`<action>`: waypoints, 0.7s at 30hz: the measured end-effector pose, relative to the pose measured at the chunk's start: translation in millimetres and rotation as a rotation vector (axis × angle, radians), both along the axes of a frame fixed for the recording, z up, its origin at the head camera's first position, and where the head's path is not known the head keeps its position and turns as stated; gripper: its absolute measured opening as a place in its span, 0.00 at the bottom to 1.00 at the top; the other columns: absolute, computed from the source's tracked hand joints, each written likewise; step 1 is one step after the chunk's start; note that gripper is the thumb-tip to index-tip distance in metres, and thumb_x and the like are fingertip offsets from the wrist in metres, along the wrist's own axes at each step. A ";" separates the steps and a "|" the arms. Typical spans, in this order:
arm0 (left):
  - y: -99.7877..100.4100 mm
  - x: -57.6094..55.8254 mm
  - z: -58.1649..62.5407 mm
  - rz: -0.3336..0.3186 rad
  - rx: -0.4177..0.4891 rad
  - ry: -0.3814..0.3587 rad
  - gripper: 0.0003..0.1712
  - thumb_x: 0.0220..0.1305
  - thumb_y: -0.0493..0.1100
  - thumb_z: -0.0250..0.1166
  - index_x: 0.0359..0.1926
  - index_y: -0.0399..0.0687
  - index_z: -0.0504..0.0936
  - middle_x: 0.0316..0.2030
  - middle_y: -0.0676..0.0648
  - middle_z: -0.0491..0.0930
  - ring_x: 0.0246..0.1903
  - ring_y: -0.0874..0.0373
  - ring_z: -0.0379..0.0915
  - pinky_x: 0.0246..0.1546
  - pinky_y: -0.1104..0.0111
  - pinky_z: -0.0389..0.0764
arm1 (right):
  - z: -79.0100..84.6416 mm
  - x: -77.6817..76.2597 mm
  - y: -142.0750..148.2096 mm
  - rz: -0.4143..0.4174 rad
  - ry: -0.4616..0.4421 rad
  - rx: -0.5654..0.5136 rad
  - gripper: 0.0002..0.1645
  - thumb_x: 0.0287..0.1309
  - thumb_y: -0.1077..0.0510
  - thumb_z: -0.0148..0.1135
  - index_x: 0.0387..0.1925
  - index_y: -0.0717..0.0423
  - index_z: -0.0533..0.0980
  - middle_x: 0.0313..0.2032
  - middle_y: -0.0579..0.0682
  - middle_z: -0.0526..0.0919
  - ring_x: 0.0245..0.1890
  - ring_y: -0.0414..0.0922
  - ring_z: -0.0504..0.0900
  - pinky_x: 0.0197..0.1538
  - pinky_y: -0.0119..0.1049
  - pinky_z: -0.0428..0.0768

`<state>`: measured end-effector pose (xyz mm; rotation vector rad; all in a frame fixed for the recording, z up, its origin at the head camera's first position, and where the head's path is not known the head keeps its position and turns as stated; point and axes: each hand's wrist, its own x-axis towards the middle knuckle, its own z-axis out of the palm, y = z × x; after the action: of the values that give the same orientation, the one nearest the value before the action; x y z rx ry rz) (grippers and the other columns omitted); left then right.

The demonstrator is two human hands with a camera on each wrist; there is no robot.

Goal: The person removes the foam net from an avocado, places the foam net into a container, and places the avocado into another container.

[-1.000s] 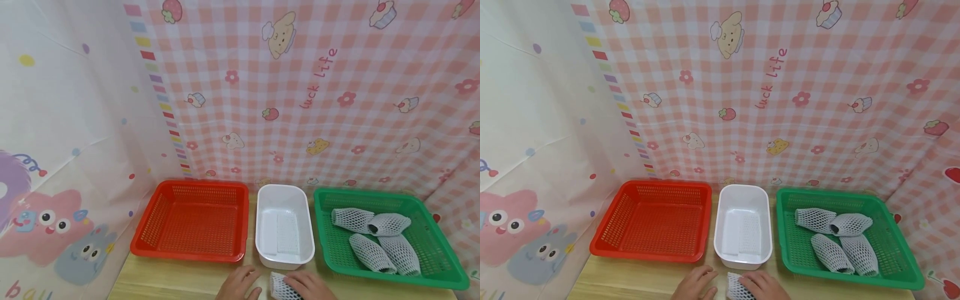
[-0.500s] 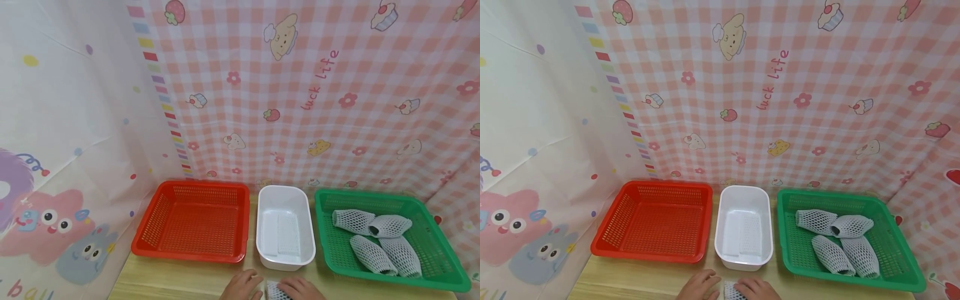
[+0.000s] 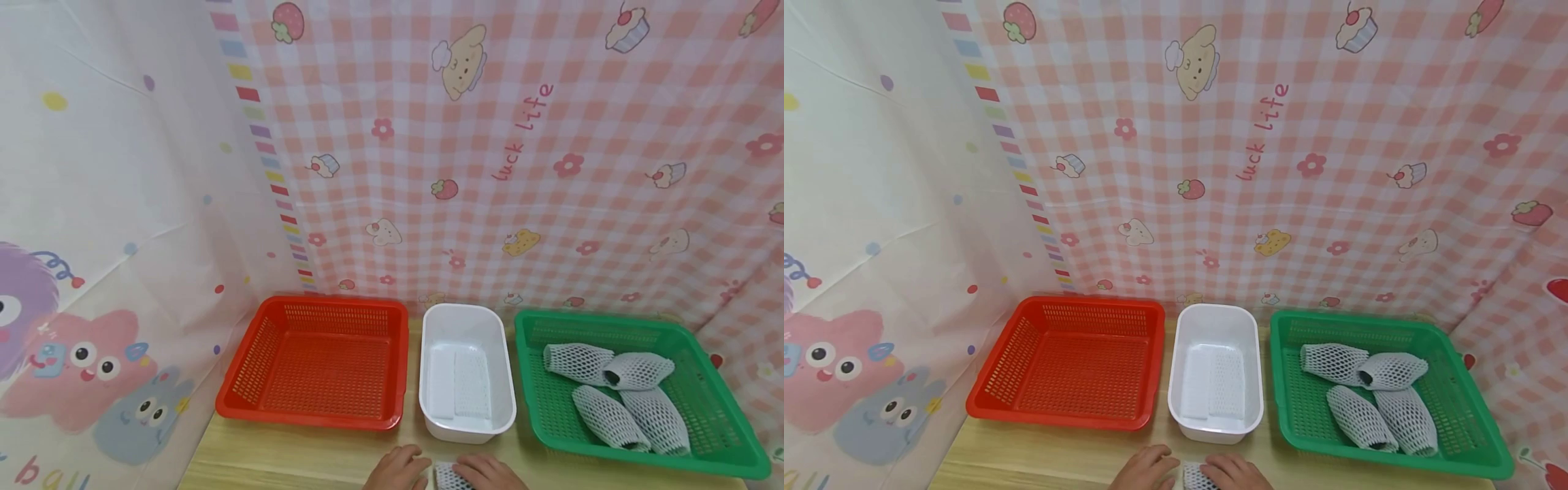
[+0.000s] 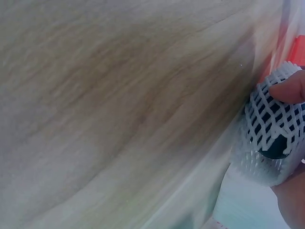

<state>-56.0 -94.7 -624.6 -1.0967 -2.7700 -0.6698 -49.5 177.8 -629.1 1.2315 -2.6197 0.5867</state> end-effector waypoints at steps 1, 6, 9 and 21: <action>0.1 -0.1 -0.5 -0.002 -0.001 -0.005 0.12 0.69 0.43 0.68 0.52 0.48 0.86 0.49 0.47 0.80 0.46 0.59 0.76 0.49 0.68 0.79 | -1.7 -0.1 -0.1 -0.003 0.005 -0.007 0.30 0.68 0.36 0.65 0.57 0.54 0.81 0.51 0.50 0.84 0.49 0.46 0.82 0.44 0.38 0.83; 1.3 -1.4 -10.1 -0.023 0.061 0.040 0.11 0.66 0.38 0.69 0.49 0.48 0.86 0.45 0.49 0.79 0.44 0.60 0.75 0.45 0.71 0.77 | -10.6 -1.8 1.5 -0.031 0.087 -0.061 0.31 0.65 0.35 0.68 0.55 0.55 0.81 0.50 0.52 0.84 0.48 0.46 0.83 0.44 0.38 0.83; 2.4 -3.0 -18.2 -0.037 0.118 0.127 0.13 0.61 0.35 0.71 0.47 0.48 0.87 0.41 0.51 0.78 0.41 0.61 0.74 0.42 0.74 0.75 | -12.9 -2.9 7.3 -0.037 0.108 -0.083 0.33 0.64 0.36 0.70 0.56 0.57 0.81 0.51 0.54 0.84 0.47 0.47 0.84 0.44 0.38 0.83; 7.9 -3.1 -14.8 -0.024 0.283 -0.154 0.11 0.68 0.33 0.64 0.49 0.39 0.86 0.38 0.49 0.81 0.41 0.61 0.75 0.45 0.71 0.78 | 2.7 -3.9 30.1 -0.094 -0.264 -0.054 0.41 0.63 0.38 0.71 0.60 0.68 0.76 0.54 0.58 0.82 0.52 0.47 0.82 0.49 0.43 0.83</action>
<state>-59.1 -86.8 -639.5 -1.0589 -2.6730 -1.1521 -53.4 207.9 -626.4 1.0738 -2.8342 0.8482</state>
